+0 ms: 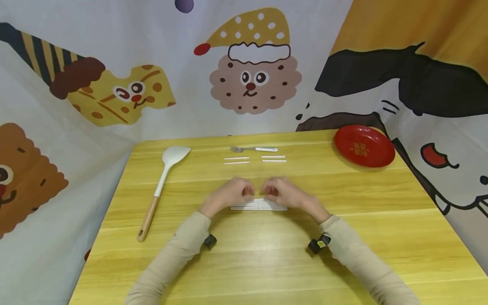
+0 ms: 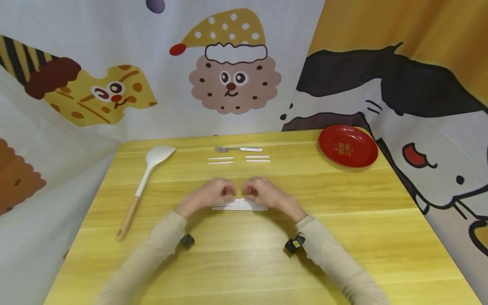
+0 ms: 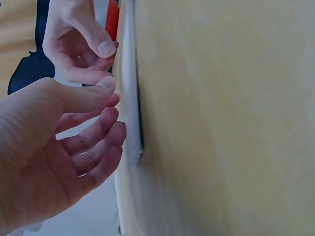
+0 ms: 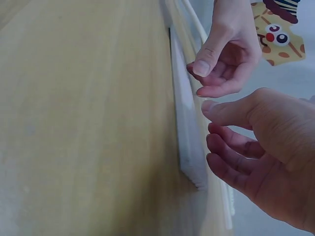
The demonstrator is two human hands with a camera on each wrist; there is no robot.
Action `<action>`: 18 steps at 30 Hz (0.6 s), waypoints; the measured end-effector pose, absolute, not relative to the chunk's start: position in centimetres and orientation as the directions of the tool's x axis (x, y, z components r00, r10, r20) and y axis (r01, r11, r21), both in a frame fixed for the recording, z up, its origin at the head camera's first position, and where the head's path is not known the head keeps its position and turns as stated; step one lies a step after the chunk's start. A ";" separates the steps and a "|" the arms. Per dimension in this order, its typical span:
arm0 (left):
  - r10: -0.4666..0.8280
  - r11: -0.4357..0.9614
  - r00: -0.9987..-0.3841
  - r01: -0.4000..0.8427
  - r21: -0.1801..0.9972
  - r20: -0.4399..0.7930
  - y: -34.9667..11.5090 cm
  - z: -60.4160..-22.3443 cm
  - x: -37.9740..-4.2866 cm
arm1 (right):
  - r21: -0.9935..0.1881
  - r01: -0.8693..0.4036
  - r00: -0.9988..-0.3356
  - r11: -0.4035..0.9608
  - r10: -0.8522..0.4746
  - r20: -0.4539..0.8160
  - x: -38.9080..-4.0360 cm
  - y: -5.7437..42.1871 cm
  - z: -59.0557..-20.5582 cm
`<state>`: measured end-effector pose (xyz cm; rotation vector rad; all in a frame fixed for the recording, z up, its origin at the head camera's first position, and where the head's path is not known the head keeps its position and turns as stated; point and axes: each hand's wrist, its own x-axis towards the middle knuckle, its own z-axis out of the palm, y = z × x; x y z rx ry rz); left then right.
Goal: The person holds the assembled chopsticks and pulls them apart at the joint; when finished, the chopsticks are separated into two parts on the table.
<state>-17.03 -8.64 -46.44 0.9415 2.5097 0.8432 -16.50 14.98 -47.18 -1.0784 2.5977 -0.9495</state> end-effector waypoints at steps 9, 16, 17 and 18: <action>0.688 0.601 -0.718 0.486 0.635 -0.102 -8.5 -46.9 -16.8 | -0.633 -0.578 -0.718 0.515 -0.689 0.095 -16.7 15.0 -48.7; 0.686 0.631 -0.723 0.541 0.556 -0.075 -8.0 -46.8 -16.8 | -0.611 -0.609 -0.709 0.505 -0.692 0.135 -16.8 14.9 -49.0; 0.688 0.634 -0.722 0.548 0.546 -0.074 -7.9 -46.8 -16.9 | -0.608 -0.610 -0.709 0.508 -0.692 0.133 -16.8 14.9 -49.0; 0.688 0.636 -0.721 0.551 0.540 -0.075 -7.8 -46.8 -16.9 | -0.607 -0.609 -0.710 0.511 -0.693 0.129 -16.8 14.9 -49.0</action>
